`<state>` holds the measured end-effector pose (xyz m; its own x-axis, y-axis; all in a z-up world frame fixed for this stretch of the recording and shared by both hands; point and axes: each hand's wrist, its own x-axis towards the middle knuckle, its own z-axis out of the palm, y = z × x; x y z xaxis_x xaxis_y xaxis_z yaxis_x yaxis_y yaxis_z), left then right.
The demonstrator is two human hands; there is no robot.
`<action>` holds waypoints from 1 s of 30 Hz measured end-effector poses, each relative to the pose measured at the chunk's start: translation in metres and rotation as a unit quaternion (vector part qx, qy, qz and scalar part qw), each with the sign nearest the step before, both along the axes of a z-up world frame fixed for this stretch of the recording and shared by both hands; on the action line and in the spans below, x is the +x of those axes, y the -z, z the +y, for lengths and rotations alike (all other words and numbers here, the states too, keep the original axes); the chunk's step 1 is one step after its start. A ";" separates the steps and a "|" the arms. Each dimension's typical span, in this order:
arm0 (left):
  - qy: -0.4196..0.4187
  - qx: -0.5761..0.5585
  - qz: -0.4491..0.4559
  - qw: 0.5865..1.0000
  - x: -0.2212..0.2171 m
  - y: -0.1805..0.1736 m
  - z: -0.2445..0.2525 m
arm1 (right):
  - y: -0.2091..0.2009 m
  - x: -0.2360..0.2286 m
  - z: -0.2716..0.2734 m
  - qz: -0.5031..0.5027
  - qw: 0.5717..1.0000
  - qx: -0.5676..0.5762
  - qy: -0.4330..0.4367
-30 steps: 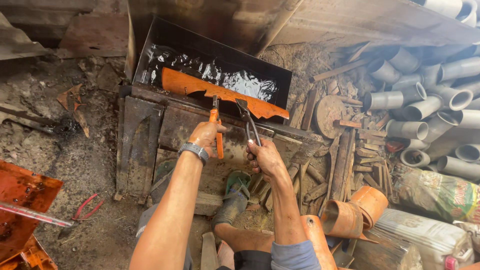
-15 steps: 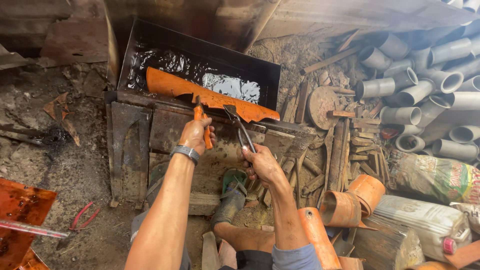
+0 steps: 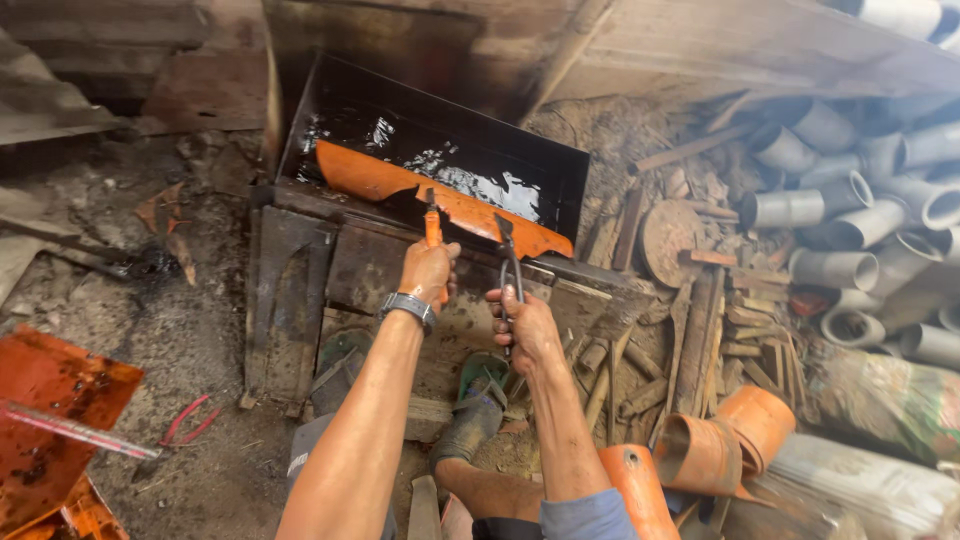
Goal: The person uses pliers to handle a flexible orange sheet, dipping it into a black liquid bath to coat it. The person then transfers the coated sheet to a flat surface and uses pliers to smooth and spread the coating evenly across the material.
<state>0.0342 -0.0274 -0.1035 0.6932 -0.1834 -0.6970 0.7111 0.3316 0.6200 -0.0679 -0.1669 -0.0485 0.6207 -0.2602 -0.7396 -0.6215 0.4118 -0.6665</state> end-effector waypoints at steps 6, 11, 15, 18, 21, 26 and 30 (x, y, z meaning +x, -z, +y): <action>-0.052 -0.097 0.038 0.993 0.004 0.019 0.006 | -0.019 0.009 -0.004 -0.045 0.999 0.013 0.013; -0.036 -0.110 0.077 0.990 -0.001 0.022 0.008 | -0.043 0.006 -0.009 -0.046 0.999 0.007 0.022; -0.018 -0.068 0.129 0.989 0.001 0.019 0.018 | -0.062 -0.001 -0.018 -0.050 0.998 -0.011 0.020; -0.023 -0.074 0.127 0.989 0.006 0.017 0.027 | -0.074 -0.009 -0.023 -0.056 0.998 -0.024 0.019; -0.016 -0.084 0.124 0.989 0.007 0.017 0.027 | -0.081 -0.017 -0.029 -0.056 0.998 -0.030 0.025; -0.012 -0.105 0.132 0.986 0.008 0.012 0.029 | -0.084 -0.021 -0.031 -0.070 0.997 -0.020 0.027; -0.014 -0.171 0.142 0.975 0.007 0.007 0.026 | -0.084 -0.021 -0.033 -0.073 0.997 -0.018 0.028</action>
<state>0.0414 -0.0017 -0.1102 0.4899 -0.4224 -0.7626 0.8256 0.5058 0.2502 -0.0891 -0.2001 0.0357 0.7050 -0.3211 -0.6324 -0.4940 0.4174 -0.7627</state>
